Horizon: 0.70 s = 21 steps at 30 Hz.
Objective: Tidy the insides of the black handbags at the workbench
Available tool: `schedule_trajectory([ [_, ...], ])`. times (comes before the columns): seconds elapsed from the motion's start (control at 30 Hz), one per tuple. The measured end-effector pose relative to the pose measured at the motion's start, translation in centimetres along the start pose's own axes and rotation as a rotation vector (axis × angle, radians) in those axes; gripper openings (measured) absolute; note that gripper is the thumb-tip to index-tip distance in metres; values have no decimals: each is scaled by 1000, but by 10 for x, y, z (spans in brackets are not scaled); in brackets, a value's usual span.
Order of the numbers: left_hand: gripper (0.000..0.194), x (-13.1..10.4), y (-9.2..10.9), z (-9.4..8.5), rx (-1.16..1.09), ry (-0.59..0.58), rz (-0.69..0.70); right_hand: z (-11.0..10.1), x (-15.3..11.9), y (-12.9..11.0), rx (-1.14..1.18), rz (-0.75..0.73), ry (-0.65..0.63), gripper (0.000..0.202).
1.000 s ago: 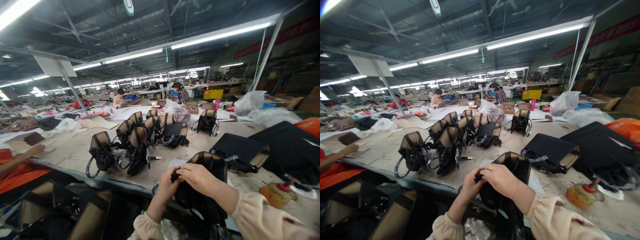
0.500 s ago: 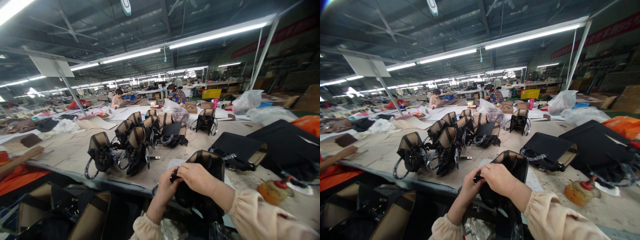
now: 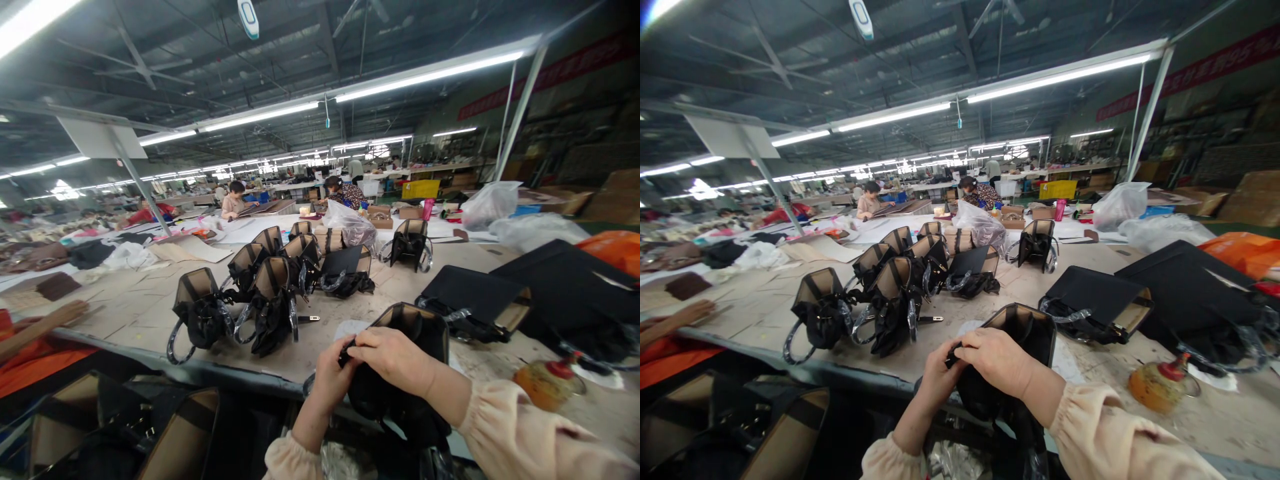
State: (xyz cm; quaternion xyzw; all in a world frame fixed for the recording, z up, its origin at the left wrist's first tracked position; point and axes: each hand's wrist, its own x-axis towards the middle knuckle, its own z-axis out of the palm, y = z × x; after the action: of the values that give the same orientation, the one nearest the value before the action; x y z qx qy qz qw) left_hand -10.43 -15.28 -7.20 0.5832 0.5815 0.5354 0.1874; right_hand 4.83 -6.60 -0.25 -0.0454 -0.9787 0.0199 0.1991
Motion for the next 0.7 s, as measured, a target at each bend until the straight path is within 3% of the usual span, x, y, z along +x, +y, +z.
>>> schedule_trajectory([
  [0.2, 33, -1, -2, 1, -6, 2, -8, 9, 2, 1, -30, 40, 28, 15],
  [0.7, 31, -2, -1, 1, -13, -7, -15, 6, 3, -4, -91, 105, -12, 16],
])
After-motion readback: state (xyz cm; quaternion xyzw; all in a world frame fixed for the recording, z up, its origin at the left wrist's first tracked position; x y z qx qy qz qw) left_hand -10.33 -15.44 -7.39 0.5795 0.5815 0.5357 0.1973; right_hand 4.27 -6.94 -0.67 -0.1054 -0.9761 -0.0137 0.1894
